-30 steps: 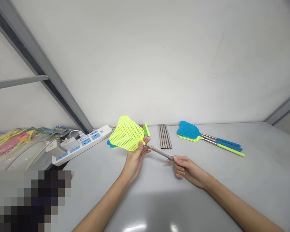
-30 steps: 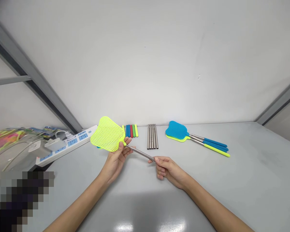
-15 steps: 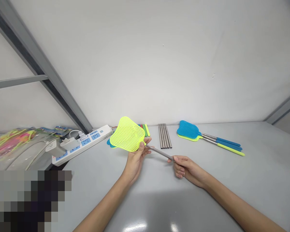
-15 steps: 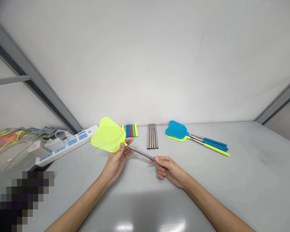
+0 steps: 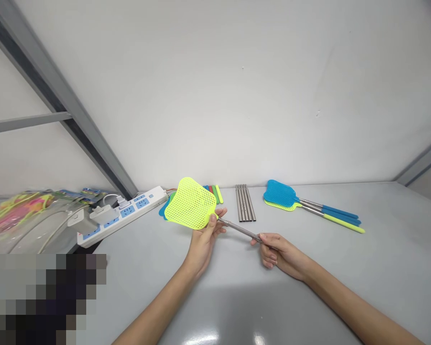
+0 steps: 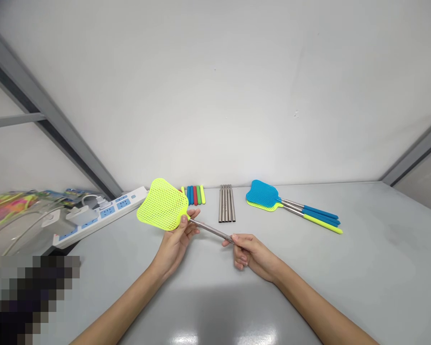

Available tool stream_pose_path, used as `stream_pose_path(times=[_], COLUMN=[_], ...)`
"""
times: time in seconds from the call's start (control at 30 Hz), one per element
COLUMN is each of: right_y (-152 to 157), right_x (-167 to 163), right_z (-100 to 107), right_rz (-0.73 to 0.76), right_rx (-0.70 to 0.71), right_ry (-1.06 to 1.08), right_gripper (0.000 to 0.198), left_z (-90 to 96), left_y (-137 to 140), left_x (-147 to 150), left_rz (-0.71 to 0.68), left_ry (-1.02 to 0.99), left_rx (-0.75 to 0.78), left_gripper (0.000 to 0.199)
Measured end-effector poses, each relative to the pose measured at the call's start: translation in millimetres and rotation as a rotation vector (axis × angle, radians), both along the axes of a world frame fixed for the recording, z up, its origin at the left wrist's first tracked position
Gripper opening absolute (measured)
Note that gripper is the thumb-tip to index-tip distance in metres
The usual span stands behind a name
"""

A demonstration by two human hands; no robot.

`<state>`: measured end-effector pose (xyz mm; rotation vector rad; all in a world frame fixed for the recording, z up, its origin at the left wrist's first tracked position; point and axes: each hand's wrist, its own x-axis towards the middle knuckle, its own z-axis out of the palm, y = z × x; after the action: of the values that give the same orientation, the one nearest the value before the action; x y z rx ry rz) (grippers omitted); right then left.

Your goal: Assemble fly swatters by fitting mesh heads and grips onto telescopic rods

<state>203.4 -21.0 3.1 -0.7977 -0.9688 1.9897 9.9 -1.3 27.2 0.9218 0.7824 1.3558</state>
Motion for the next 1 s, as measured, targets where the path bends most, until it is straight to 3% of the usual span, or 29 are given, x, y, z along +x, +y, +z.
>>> stream_pose_path(times=[0.53,0.77,1.0], right_y=[-0.4,-1.6,3.3], right_x=[-0.3,1.9,9.2], right_z=[3.2,4.6,10.4], right_rz=[0.073,0.144,0.031], right_rx=[0.034,0.058,0.015], right_ry=[-0.087,-0.128,-0.08], right_gripper=[0.035,0.038,0.029], left_z=[4.9,9.3,21.3], left_y=[1.8,-0.1,14.5], left_x=[-2.2,-2.9,-21.8], left_rz=[0.058,0.048,0.338], left_ry=[0.106,0.034,-0.21], left_rx=[0.008,-0.001,0.095], left_gripper=[0.025,0.041,0.036])
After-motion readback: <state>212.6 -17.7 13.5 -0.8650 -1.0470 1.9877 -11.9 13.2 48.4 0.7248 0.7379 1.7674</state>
